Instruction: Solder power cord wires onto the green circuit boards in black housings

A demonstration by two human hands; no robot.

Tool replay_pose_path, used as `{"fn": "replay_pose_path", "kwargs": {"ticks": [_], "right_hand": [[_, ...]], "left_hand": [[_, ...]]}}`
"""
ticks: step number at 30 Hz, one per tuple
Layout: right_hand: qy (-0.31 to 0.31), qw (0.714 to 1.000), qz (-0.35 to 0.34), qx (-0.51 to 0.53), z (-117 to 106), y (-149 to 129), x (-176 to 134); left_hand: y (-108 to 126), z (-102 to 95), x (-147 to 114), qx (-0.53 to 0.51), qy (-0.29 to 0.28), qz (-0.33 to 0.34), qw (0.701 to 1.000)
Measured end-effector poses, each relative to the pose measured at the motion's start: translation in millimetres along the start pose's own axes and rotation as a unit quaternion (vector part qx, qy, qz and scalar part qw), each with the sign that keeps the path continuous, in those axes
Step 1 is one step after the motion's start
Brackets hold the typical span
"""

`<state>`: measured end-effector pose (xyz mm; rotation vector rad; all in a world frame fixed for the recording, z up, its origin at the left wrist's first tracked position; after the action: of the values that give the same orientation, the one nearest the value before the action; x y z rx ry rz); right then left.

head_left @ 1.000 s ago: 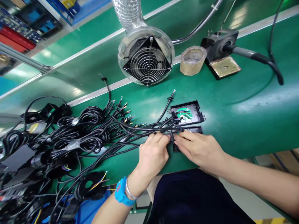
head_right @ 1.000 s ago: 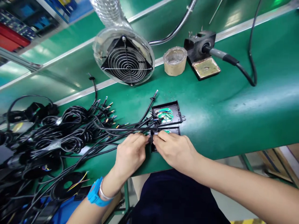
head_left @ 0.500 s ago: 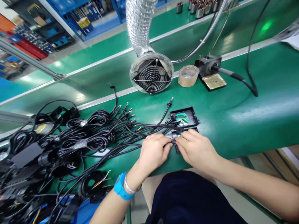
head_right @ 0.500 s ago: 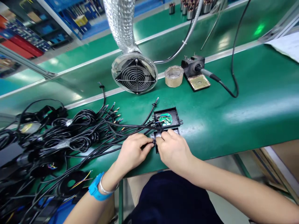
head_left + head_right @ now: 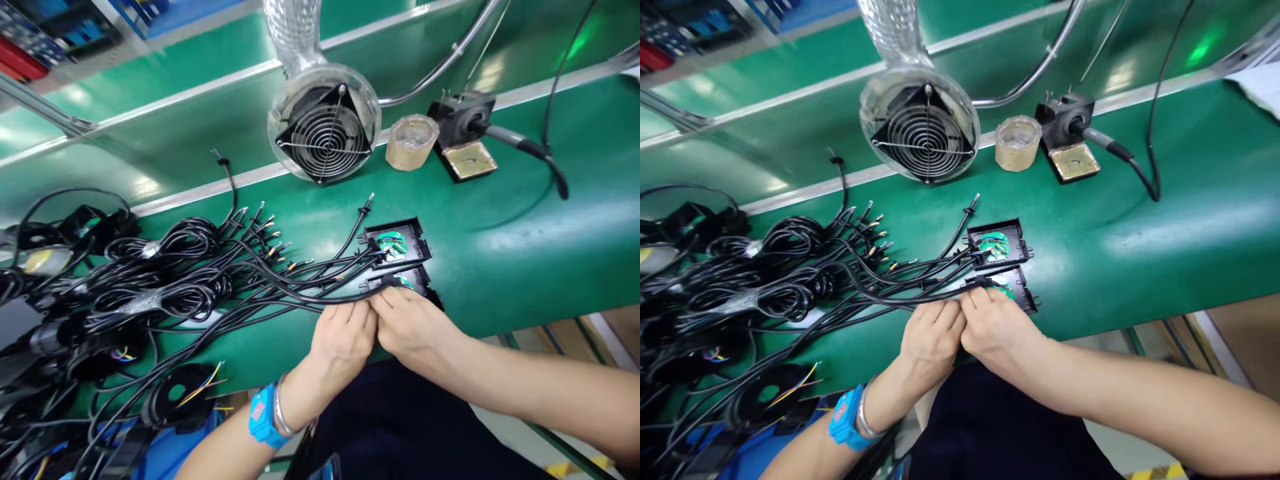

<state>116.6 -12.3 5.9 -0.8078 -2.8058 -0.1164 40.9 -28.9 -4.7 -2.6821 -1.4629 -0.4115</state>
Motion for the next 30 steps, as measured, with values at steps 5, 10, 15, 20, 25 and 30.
{"fn": "replay_pose_path", "kwargs": {"ticks": [5, 10, 15, 20, 25, 30], "right_hand": [[-0.013, 0.999, 0.025, 0.023, 1, 23, -15], [-0.005, 0.993, 0.121, 0.018, -3, 12, -19], [0.010, 0.995, 0.097, 0.013, -1, -5, -18], [0.029, 0.996, 0.065, 0.054, 0, 7, -23], [0.041, 0.983, 0.091, 0.157, -14, 31, -35], [0.094, 0.970, 0.150, 0.167, -27, 52, -53]], "left_hand": [[-19, -3.7, -2, -0.075, 0.028, -0.066, 0.995], [-31, 1.2, 2, -0.175, 0.019, -0.120, 0.977], [-25, 3.2, 5, -0.147, 0.022, -0.075, 0.986], [-22, 2.5, 3, -0.114, 0.044, -0.040, 0.992], [-28, 1.6, 0, -0.169, -0.005, -0.079, 0.982], [-8, -16.1, 2, -0.130, 0.030, -0.056, 0.989]]}}
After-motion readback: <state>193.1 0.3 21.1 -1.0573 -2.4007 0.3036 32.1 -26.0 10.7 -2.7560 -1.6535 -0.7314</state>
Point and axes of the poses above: each hand's wrist, its own x-axis towards the middle knuckle, its own z-axis out of the palm, y = z × x, the point moved 6 cm from there along x, towards the middle knuckle, and after that the axes turned 3 degrees about y, right-handed, at the moved point
